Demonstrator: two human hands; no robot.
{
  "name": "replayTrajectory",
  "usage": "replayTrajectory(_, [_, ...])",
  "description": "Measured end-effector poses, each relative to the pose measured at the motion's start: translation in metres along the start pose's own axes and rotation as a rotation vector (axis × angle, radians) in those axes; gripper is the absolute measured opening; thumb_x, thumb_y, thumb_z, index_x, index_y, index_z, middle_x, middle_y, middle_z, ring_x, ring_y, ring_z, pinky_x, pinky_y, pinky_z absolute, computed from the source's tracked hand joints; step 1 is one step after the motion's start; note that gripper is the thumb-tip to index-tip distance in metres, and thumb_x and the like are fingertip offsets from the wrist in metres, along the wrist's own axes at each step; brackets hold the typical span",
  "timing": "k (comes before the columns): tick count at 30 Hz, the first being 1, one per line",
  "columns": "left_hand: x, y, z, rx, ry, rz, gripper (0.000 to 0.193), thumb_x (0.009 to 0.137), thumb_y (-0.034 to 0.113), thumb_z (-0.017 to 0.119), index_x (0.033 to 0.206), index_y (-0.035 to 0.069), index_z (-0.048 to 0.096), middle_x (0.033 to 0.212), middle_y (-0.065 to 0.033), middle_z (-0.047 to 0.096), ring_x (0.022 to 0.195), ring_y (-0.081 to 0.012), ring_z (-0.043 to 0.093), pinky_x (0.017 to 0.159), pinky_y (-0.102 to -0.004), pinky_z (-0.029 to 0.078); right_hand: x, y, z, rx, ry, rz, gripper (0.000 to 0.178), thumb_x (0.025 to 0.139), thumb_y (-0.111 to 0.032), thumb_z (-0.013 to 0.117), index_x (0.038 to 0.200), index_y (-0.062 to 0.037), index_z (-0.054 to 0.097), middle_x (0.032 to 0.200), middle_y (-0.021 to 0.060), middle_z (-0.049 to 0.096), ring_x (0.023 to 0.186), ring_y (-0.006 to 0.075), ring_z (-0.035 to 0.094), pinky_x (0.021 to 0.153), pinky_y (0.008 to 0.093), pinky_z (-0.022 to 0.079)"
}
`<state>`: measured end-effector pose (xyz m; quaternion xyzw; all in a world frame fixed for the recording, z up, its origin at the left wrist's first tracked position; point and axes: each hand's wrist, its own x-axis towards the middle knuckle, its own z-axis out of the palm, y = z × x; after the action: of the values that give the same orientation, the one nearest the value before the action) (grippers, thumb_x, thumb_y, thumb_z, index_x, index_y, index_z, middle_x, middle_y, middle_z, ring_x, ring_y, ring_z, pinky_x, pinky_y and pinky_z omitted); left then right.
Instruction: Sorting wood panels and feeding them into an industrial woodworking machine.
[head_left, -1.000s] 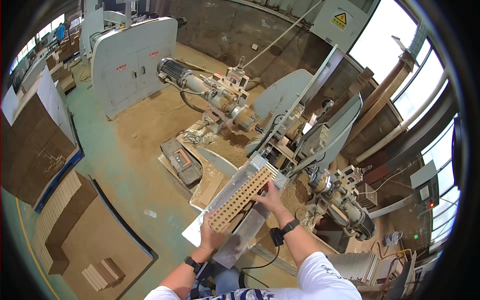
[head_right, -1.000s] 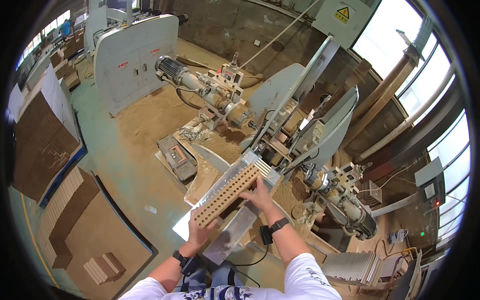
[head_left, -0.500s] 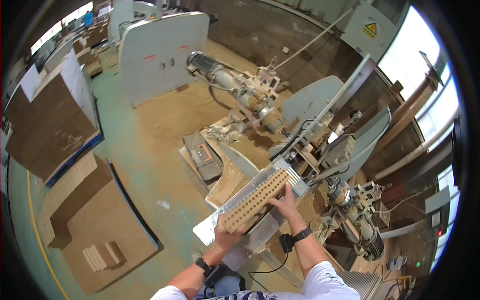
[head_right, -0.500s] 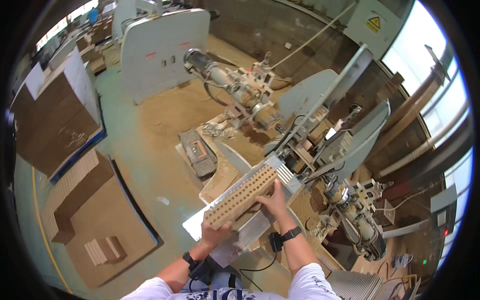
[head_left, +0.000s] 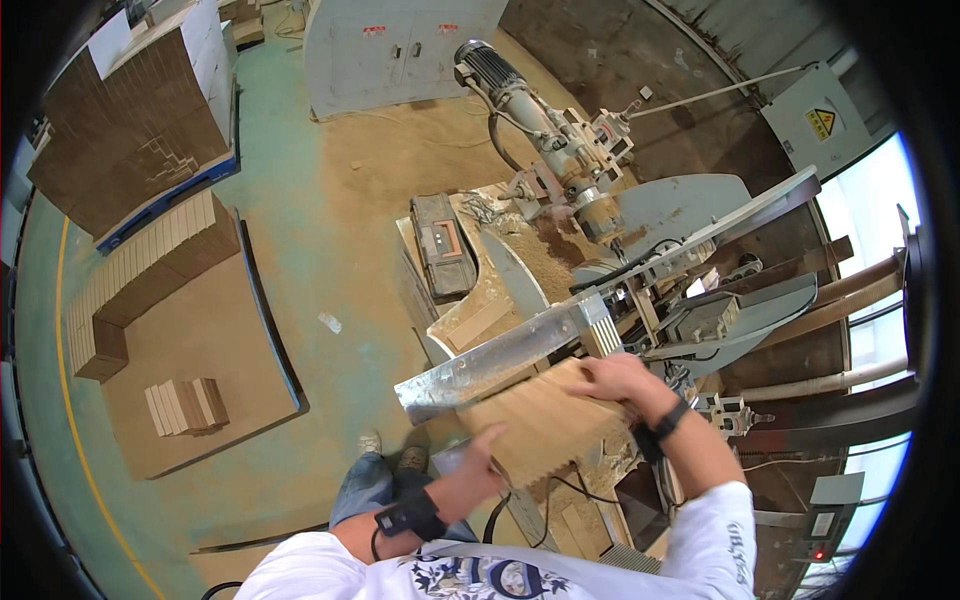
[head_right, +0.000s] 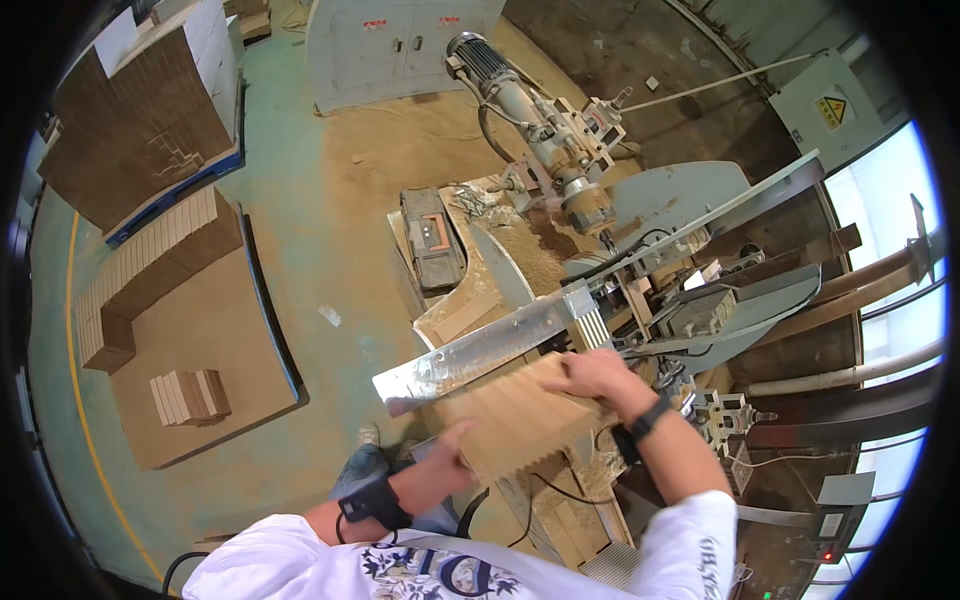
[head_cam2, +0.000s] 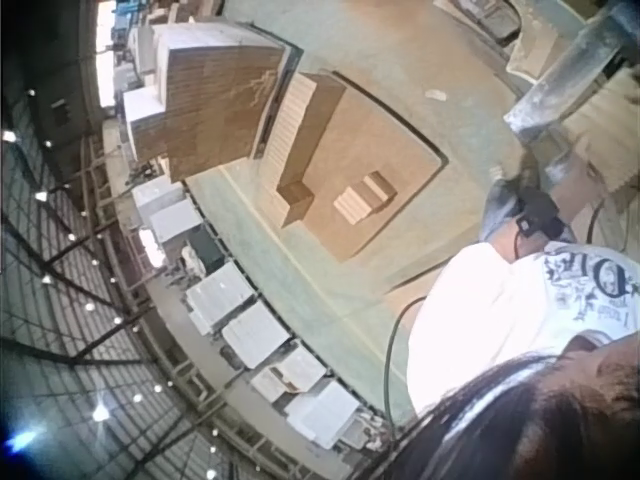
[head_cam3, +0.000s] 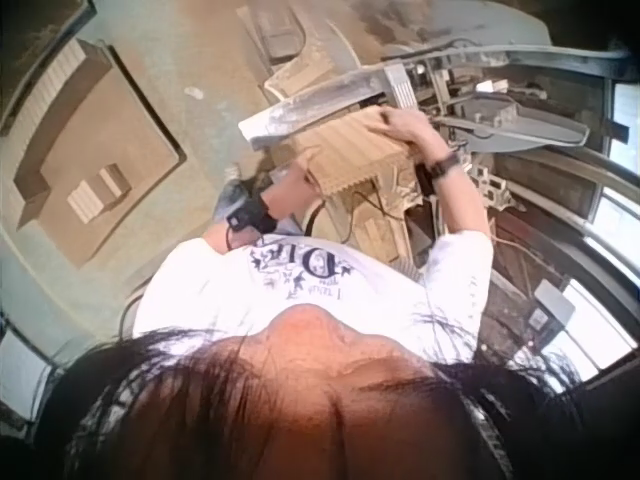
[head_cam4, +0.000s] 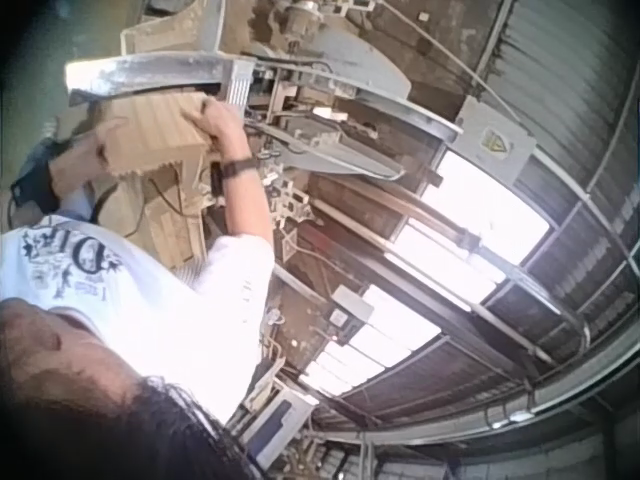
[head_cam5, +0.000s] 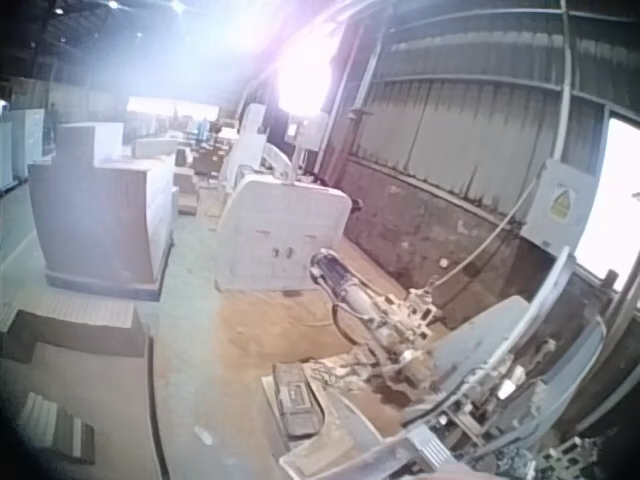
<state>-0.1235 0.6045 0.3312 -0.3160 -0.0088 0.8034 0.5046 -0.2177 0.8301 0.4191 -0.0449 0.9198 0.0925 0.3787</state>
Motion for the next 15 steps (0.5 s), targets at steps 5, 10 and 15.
replayTrajectory(5, [0.008,0.004,-0.015,0.023,0.11,0.152,0.039,0.085,0.026,0.051,0.118,0.006,0.046,0.119,-0.0101,0.051,0.107,-0.025,0.052,0.092,-0.0415,0.042,0.026,-0.007,0.013,0.021,0.008,-0.005,0.071,0.07,-0.072,0.046,0.106,-0.0124,0.057,0.089,0.0131,0.064,0.085,0.0313,0.06,0.072,0.0397,0.046])
replayTrajectory(10, [-0.01,-0.009,0.002,0.005,0.164,0.221,0.037,0.085,0.026,0.051,0.117,0.006,0.048,0.115,-0.0096,0.054,0.105,-0.0243,0.053,0.09,-0.0416,0.044,0.014,-0.016,-0.013,-0.009,-0.061,-0.031,0.071,0.07,-0.072,0.046,0.105,-0.0118,0.06,0.089,0.0141,0.063,0.086,0.0302,0.06,0.075,0.0392,0.045])
replayTrajectory(15, [0.013,0.007,-0.015,0.027,0.053,0.179,0.037,0.084,0.029,0.054,0.114,0.006,0.051,0.107,-0.0071,0.059,0.097,-0.0233,0.058,0.085,-0.0419,0.047,0.036,-0.011,0.012,0.032,0.138,-0.063,0.055,0.066,-0.062,0.058,0.083,-0.0096,0.064,0.079,0.013,0.064,0.077,0.032,0.061,0.067,0.0413,0.047])
